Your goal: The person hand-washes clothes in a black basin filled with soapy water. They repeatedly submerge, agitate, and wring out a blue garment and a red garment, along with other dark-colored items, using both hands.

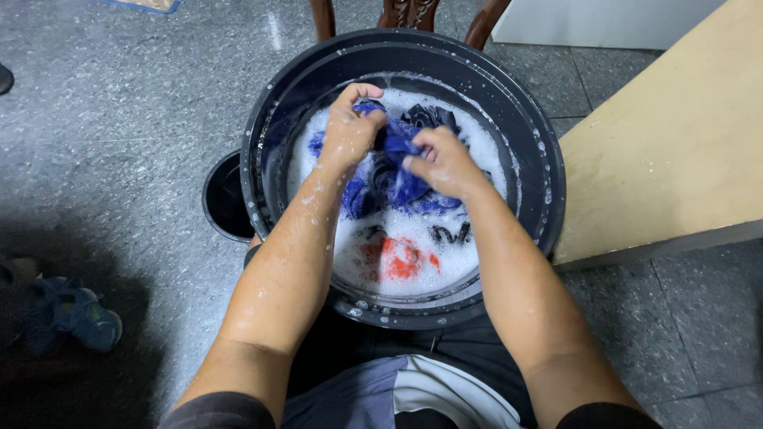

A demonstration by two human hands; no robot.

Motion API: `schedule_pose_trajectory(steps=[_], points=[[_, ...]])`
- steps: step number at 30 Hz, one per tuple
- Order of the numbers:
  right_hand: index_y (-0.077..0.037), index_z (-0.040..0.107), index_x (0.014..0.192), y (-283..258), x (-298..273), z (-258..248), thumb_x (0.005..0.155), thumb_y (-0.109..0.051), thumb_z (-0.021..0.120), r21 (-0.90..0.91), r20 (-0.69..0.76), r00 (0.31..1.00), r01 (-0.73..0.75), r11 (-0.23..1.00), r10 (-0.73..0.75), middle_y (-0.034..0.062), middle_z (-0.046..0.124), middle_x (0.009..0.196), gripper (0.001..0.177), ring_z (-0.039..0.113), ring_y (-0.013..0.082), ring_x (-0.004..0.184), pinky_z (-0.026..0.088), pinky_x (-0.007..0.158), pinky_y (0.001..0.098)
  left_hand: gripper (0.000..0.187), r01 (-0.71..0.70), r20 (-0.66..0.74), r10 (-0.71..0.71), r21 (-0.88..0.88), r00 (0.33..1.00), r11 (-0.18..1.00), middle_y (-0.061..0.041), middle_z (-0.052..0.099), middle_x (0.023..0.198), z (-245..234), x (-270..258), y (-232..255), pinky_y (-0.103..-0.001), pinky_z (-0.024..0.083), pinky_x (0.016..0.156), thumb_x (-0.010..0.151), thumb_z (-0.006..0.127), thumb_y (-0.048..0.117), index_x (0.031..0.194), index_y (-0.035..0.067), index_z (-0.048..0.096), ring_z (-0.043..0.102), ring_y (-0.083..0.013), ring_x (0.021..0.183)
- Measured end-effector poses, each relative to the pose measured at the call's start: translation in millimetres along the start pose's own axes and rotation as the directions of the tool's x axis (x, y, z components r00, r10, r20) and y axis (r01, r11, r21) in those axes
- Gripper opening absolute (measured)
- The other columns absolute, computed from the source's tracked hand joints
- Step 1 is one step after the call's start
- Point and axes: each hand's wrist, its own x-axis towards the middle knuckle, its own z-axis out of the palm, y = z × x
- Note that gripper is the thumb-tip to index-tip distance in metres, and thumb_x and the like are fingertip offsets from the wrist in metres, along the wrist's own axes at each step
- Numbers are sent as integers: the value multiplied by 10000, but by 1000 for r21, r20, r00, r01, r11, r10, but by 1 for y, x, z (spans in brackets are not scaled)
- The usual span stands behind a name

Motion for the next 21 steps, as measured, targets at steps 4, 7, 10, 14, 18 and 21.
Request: schedule_pose_trajectory(steps=[4,7,10,14,18,21], points=[[7,674,1061,18,6,-20,981,-38,656,368,-194,949,304,879,-247,102,657,1232,93,629,156,1122,474,1014,304,191,171,36,-177,135,984,976,-61,668,619,-5,2,7,-272,471,443,902,644,93,839,-19,784,576,-136,488],[-44,675,1052,19,5,-24,1010,-100,592,757,-147,989,110,643,3,59,710,1000,109,647,142,912,527,880,311,201,321,269,-327,67,906,945,-46,659,610,-5,-5,16,-277,564,499,886,672,144,777,-13,735,626,-135,511],[-50,688,1023,10,4,-27,1004,-137,576,716,-196,977,85,693,83,28,714,950,142,630,137,868,506,833,308,83,-15,478,-135,296,868,955,33,688,693,-6,-11,16,-226,490,587,807,802,110,785,47,752,575,-40,610],[-89,705,1081,-1,0,-32,1009,-208,544,630,-213,949,-50,775,234,-9,683,1004,213,580,87,883,443,770,283,264,14,445,-88,167,891,986,38,615,769,-8,-7,10,-266,430,610,881,808,126,726,60,605,505,-71,660],[-70,671,1117,-4,-1,-40,1026,-228,548,790,-150,969,-2,613,197,41,679,1083,219,607,147,986,483,837,361,100,182,435,-72,-217,898,959,31,705,884,-14,1,8,-234,485,734,915,726,129,832,107,674,589,-76,777],[-44,637,1116,-11,2,-43,995,-284,503,901,-52,966,-64,429,254,99,692,1122,300,641,225,1063,514,905,462,103,231,444,-106,-236,890,944,12,692,861,-16,2,8,-247,490,765,941,744,158,878,110,678,601,-87,797]])
